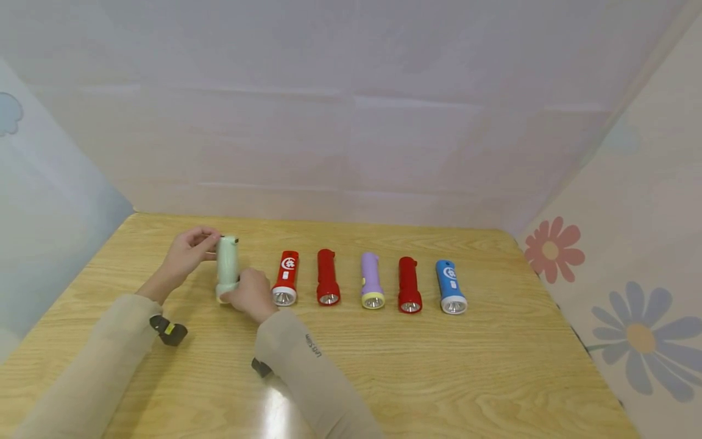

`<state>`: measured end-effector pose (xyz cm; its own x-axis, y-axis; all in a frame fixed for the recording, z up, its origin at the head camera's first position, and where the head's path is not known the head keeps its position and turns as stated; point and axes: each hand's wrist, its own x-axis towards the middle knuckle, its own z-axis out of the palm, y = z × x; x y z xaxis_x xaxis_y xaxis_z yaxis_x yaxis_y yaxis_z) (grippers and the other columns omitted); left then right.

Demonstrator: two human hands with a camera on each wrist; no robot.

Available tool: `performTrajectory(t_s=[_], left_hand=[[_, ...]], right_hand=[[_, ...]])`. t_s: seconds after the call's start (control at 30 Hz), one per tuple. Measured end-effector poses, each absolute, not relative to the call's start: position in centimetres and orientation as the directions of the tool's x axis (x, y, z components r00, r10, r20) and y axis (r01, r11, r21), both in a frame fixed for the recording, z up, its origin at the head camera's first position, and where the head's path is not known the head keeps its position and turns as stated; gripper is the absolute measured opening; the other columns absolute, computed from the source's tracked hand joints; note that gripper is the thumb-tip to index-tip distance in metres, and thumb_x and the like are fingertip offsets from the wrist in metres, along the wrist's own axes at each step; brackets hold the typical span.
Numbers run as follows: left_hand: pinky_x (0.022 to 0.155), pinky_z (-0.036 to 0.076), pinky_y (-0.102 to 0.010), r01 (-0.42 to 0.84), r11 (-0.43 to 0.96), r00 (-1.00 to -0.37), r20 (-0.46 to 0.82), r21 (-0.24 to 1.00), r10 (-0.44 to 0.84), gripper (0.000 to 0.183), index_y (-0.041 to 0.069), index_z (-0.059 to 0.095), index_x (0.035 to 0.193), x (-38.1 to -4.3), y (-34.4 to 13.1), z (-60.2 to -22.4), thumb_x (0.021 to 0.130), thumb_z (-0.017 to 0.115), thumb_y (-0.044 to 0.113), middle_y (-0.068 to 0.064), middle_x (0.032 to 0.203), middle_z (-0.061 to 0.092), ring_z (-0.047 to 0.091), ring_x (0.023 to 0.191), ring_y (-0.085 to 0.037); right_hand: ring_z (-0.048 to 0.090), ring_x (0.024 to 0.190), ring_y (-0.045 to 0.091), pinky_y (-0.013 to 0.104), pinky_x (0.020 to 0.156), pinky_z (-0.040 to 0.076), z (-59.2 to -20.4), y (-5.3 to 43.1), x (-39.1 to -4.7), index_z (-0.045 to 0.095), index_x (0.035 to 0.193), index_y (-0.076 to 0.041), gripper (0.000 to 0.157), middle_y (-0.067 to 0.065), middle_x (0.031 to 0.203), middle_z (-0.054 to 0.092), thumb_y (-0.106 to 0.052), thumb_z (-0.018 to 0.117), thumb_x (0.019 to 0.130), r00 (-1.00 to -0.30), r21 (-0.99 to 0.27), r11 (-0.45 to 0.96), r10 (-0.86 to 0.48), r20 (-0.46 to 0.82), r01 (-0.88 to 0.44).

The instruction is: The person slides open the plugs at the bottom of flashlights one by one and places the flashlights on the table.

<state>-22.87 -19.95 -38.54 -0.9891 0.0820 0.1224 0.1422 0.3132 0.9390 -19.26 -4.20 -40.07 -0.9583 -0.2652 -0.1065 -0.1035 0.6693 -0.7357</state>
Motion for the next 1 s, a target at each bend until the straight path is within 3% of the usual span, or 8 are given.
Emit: performTrajectory(t_s=[0.5, 0.63, 0.83, 1.0], left_hand=[[0.071, 0.054, -0.031, 0.164, 0.255, -0.985, 0.144, 0.953, 0.097, 0.033, -0.011, 0.051, 0.108, -21.6, -19.8, -37.7, 0.094, 0.052, 0.019, -0.005, 0.093, 0.057, 0.059, 0.078, -0.005], [0.071, 0.053, -0.028, 0.172, 0.237, -0.983, 0.149, 0.956, 0.111, 0.034, -0.012, 0.051, 0.111, -21.0, -19.8, -37.5, 0.094, 0.053, 0.018, -0.006, 0.096, 0.057, 0.059, 0.08, -0.004], [0.078, 0.052, -0.033, 0.156, 0.266, -0.984, 0.126, 0.951, 0.126, 0.042, -0.013, 0.05, 0.12, -20.4, -19.9, -37.3, 0.095, 0.051, 0.02, -0.017, 0.108, 0.057, 0.059, 0.084, 0.0], [0.079, 0.052, -0.033, 0.151, 0.264, -0.984, 0.12, 0.953, 0.13, 0.043, -0.013, 0.052, 0.12, -20.1, -20.2, -37.3, 0.094, 0.053, 0.021, -0.011, 0.106, 0.06, 0.059, 0.085, 0.001]], right_hand=[[0.054, 0.07, 0.008, 0.021, 0.065, 0.045, -40.3, -4.0, -19.4, 0.069, 0.093, -0.003, 0.035, 0.0, 0.081, 0.066, -0.02, 0.083, 0.067, -0.95, -0.746, 0.658, -0.288, -0.122, -0.104], [0.055, 0.072, 0.009, 0.023, 0.068, 0.045, -40.3, -4.1, -19.4, 0.069, 0.094, -0.004, 0.037, -0.001, 0.082, 0.067, -0.02, 0.084, 0.065, -0.948, -0.736, 0.669, -0.289, -0.132, -0.101], [0.056, 0.073, 0.01, 0.024, 0.071, 0.045, -40.0, -4.2, -19.4, 0.068, 0.095, -0.004, 0.038, -0.001, 0.083, 0.067, -0.02, 0.085, 0.064, -0.945, -0.711, 0.695, -0.293, -0.145, -0.106], [0.056, 0.072, 0.01, 0.023, 0.069, 0.045, -40.0, -4.2, -19.2, 0.068, 0.094, -0.004, 0.038, -0.001, 0.082, 0.067, -0.02, 0.085, 0.063, -0.946, -0.703, 0.701, -0.297, -0.132, -0.122]])
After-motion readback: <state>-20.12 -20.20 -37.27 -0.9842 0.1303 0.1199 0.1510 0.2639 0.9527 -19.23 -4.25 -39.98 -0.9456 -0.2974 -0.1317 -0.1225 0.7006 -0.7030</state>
